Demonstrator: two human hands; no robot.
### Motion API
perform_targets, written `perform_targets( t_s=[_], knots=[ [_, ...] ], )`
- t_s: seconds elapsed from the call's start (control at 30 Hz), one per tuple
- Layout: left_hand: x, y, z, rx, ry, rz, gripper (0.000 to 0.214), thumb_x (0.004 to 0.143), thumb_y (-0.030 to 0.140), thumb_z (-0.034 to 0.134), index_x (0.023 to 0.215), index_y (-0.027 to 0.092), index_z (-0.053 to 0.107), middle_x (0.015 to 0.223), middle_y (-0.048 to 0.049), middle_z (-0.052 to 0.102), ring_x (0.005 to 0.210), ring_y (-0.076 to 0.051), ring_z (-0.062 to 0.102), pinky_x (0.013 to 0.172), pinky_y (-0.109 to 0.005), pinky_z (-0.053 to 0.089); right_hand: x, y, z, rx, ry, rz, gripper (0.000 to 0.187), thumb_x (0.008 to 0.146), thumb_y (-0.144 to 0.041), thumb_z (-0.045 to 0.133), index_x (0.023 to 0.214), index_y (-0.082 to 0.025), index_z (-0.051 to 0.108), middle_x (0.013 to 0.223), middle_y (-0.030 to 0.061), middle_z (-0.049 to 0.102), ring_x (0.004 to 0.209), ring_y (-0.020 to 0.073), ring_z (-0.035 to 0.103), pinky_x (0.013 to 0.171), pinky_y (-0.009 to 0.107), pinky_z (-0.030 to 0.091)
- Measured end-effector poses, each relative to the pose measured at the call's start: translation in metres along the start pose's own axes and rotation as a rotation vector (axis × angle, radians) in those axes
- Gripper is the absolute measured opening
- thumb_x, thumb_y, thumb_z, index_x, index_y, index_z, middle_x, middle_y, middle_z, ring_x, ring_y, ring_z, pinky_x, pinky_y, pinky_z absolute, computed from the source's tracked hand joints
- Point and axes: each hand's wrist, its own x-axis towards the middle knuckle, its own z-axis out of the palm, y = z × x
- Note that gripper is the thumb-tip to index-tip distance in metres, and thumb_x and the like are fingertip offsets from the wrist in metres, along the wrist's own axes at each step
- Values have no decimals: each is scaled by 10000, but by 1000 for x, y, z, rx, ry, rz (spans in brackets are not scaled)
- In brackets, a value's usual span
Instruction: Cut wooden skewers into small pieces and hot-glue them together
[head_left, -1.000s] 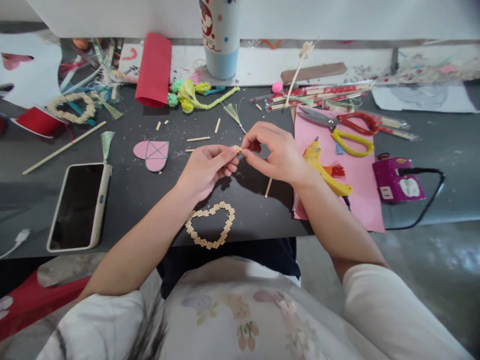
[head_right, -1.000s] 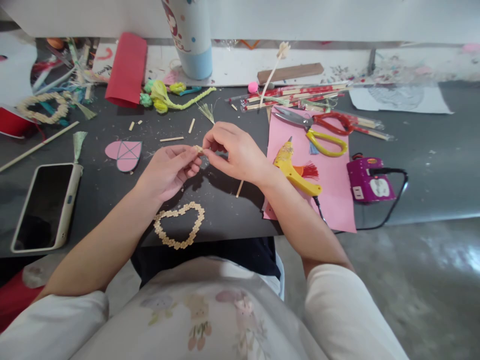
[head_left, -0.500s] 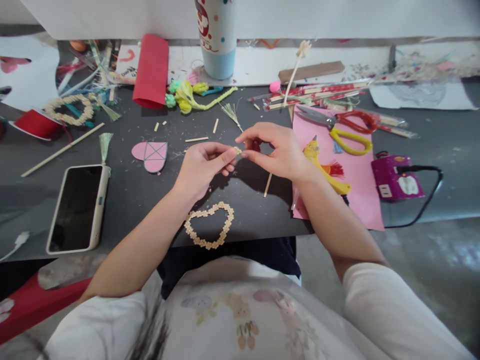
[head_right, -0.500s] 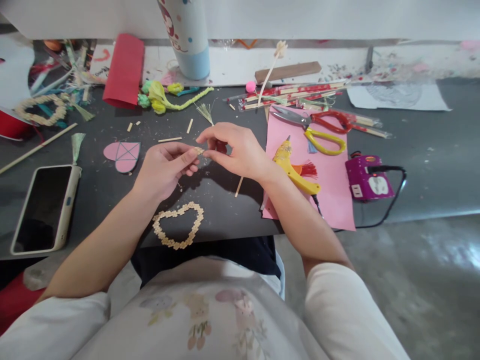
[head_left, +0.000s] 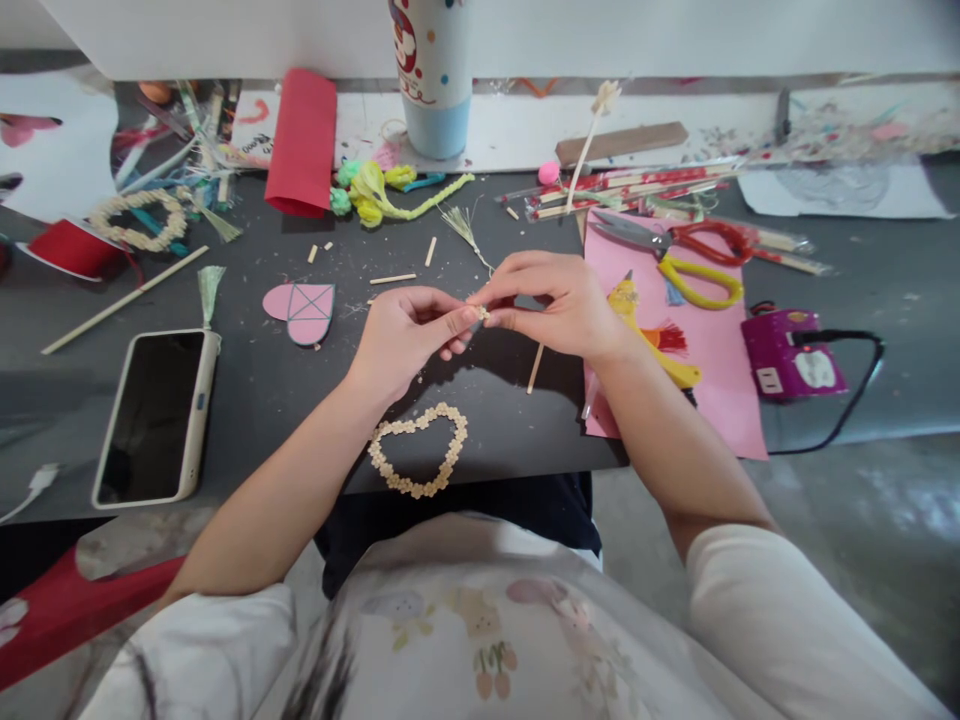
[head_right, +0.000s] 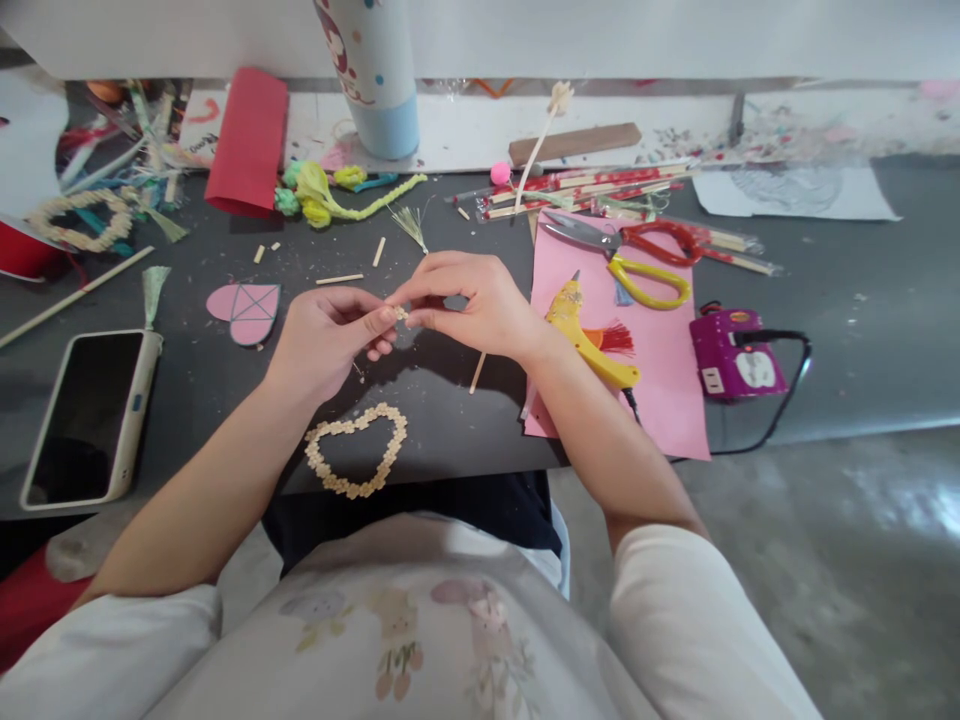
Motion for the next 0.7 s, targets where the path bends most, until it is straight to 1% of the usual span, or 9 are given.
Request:
perform_targets(
  t_s=[0.3,0.43,0.53,0.7],
  knots=[
    [0,-3,-1,16,12,-34,264,637,405,793,661,173,668,558,5,614,459,-63,541,463,-202,400,1,-1,1,10,-10,-4,102,821,-252,647,876,-185,702,788,19,681,727,113,607,647,257,480],
    [1,-2,-2,16,-1,-42,282,635,421,792,661,169,670,561,2,620,456,-57,532,448,-186,390,1,-2,2,10,-14,11,89,818,-233,645,867,-183,701,783,18,678,724,114,600,648,259,476],
    [2,-1,-3,-14,-55,-72,323,646,458,779,659,156,667,569,-6,626,460,-50,529,442,-169,391,1,-2,3,42,-4,92,99,804,-230,655,872,-178,705,776,21,670,719,112,585,647,257,470],
    [6,-2,-5,-74,-111,-171,374,687,517,732,685,148,669,582,-14,623,455,-35,507,431,-154,385,1,3,6,259,-22,291,226,768,-327,697,910,-152,715,823,41,685,733,111,600,662,250,485]
  ],
)
